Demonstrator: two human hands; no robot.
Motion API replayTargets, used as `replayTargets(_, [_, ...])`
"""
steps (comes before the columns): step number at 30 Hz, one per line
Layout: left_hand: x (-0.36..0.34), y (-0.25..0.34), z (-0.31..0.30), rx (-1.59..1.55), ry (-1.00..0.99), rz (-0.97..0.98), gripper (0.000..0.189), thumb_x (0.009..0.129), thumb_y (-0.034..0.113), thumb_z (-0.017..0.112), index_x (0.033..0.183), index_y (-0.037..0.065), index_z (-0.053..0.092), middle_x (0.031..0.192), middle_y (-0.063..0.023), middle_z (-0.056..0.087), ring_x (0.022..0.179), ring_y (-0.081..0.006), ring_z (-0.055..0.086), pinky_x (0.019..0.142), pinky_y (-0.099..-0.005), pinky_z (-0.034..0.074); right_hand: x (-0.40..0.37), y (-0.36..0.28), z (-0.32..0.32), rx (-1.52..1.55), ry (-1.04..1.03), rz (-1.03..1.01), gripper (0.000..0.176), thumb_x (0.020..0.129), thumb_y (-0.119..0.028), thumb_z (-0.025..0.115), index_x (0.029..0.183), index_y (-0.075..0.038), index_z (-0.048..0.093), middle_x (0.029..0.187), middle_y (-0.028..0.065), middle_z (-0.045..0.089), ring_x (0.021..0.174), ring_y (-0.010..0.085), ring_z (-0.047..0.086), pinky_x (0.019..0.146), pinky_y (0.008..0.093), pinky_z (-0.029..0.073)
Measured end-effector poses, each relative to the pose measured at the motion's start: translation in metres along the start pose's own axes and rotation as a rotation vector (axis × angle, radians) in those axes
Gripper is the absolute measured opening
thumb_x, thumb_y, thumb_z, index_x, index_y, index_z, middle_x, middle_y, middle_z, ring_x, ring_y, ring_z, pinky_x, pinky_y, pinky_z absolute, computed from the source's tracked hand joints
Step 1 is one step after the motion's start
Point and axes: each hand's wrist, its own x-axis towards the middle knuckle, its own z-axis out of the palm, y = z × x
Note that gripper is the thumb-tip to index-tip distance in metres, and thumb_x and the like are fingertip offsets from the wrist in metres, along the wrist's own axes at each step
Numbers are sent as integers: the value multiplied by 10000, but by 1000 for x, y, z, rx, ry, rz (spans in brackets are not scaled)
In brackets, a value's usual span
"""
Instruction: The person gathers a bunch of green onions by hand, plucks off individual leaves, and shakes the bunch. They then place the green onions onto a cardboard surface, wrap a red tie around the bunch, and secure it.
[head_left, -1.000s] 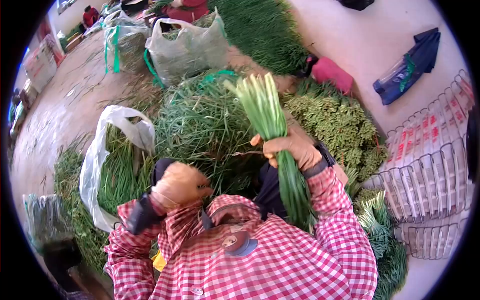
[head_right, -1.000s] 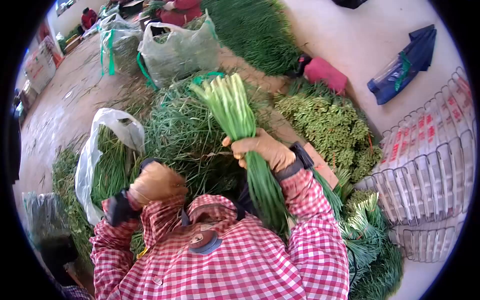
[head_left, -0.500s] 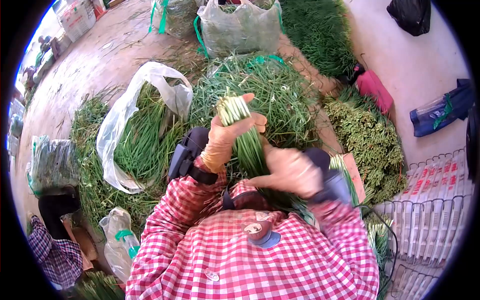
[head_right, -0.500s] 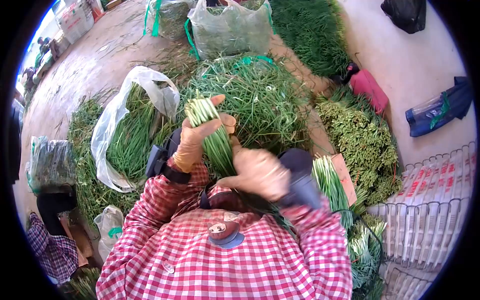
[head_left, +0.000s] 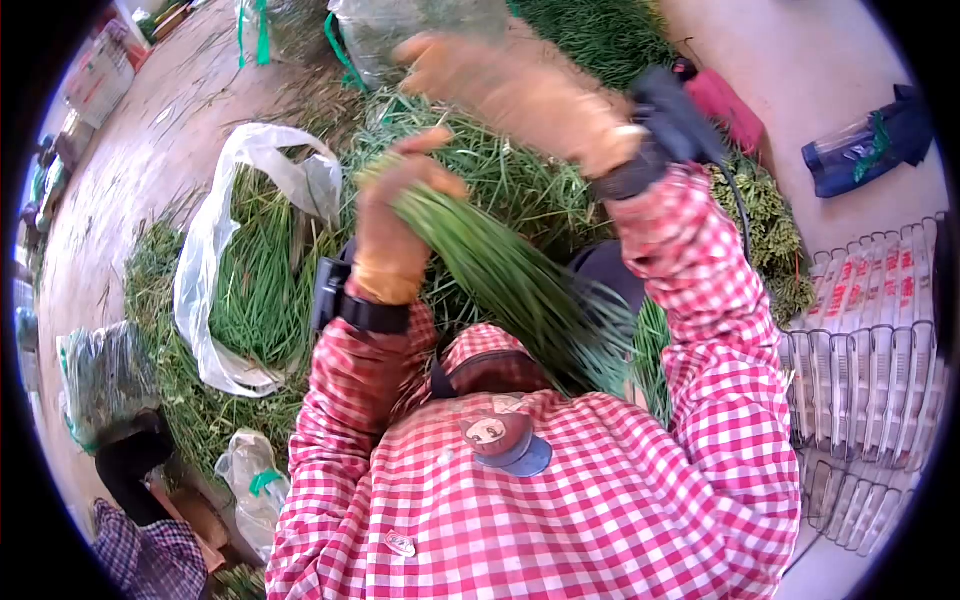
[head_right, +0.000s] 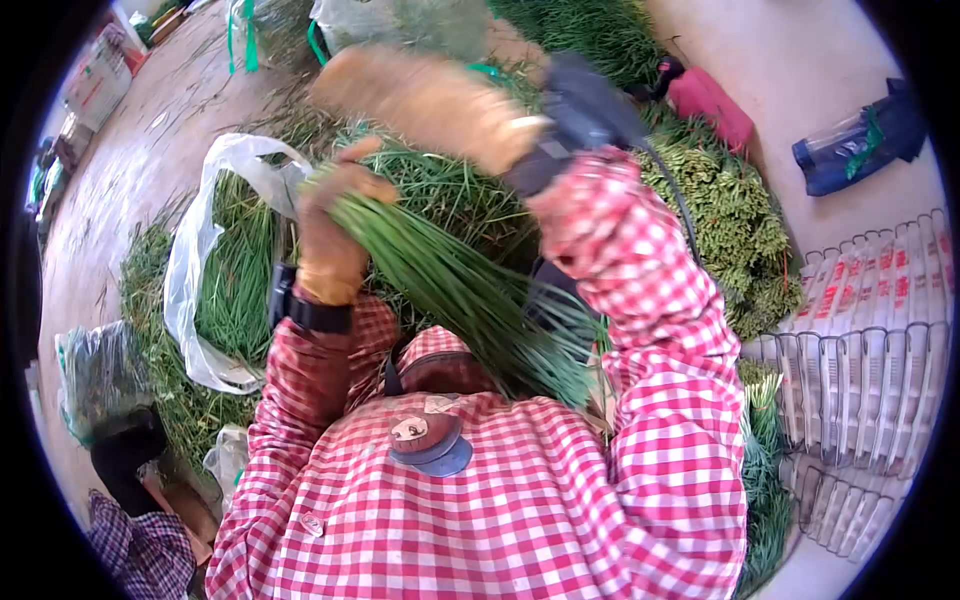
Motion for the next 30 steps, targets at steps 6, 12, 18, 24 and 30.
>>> replayTargets(6, [17, 99, 16, 130, -7, 577, 285, 919, 184, 440, 972, -53, 591, 580, 40, 411, 562, -133, 406, 697, -293, 383, -58, -59, 59, -352, -159, 547, 527, 743, -399, 683, 1054, 5, 548, 928, 204, 644, 869, 341, 634, 793, 415, 506])
replayTargets(12, [45, 164, -19, -122, -651, 541, 241, 940, 198, 403, 839, 38, 553, 492, 96, 425, 530, -89, 410, 681, -275, 347, -148, -51, 103, -137, -517, 1090, 481, 804, -388, 623, 1160, -67, 580, 899, 192, 661, 827, 357, 642, 743, 424, 497])
replayTargets(18, [46, 191, 17, -97, -932, 647, 223, 929, 214, 405, 800, 79, 526, 489, 96, 476, 481, -71, 488, 660, -266, 388, -203, -39, 28, -436, -105, 911, 499, 828, -398, 615, 1182, -49, 569, 935, 169, 673, 871, 304, 648, 769, 374, 494])
replayTargets(24, [69, 132, 70, 809, -507, 584, 295, 903, 294, 517, 827, 40, 646, 611, -37, 574, 512, -125, 536, 527, -264, 451, -207, -52, -10, -44, 704, 918, 299, 878, -150, 648, 1119, 16, 585, 804, 26, 617, 708, 88, 587, 634, 209, 470])
replayTargets(30, [99, 151, 119, 632, -1022, 378, 271, 913, 320, 492, 959, 62, 562, 707, -51, 579, 609, -166, 569, 619, -266, 486, -187, -89, -6, 108, 885, 620, 478, 820, -179, 719, 1222, 4, 536, 966, 47, 648, 828, 110, 610, 741, 239, 501])
